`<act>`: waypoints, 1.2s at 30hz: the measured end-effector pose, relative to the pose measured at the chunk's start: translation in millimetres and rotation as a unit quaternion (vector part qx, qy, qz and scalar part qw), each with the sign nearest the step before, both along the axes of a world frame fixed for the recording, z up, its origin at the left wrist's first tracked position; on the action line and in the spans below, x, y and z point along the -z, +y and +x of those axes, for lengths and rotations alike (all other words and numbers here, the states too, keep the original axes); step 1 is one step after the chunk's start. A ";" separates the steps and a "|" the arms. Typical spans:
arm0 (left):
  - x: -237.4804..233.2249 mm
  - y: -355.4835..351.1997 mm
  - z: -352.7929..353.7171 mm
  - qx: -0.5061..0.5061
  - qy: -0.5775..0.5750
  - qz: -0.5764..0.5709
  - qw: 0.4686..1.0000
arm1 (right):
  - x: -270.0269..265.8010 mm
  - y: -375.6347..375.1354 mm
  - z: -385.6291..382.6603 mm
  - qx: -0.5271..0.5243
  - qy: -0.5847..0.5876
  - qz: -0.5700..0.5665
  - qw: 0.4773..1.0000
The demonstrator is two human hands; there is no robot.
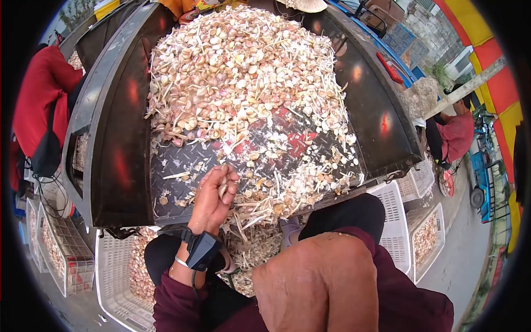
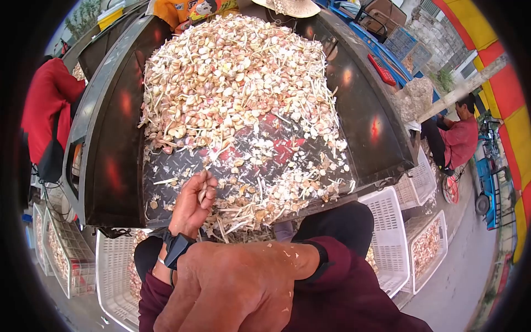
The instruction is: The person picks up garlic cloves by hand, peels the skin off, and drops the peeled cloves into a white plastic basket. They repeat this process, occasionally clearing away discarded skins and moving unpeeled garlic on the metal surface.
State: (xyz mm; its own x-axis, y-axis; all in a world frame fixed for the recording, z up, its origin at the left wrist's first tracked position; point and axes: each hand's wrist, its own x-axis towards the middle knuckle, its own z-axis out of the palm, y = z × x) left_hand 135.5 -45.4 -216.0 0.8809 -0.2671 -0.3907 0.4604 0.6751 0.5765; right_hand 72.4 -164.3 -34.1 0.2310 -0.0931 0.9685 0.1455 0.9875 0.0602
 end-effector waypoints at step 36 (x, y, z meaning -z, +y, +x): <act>-2.5 17.0 4.0 -0.044 0.042 -0.064 0.996 | 195.0 -83.1 175.1 0.439 0.251 -0.748 0.430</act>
State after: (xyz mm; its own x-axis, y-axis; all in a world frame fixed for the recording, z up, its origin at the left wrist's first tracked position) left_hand 139.5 -28.4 -213.6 0.8683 -0.2433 -0.4322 0.4399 0.7804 0.4444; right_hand 247.5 -247.3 -229.1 0.9575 0.2829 -0.0556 0.1256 -0.5830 -0.8027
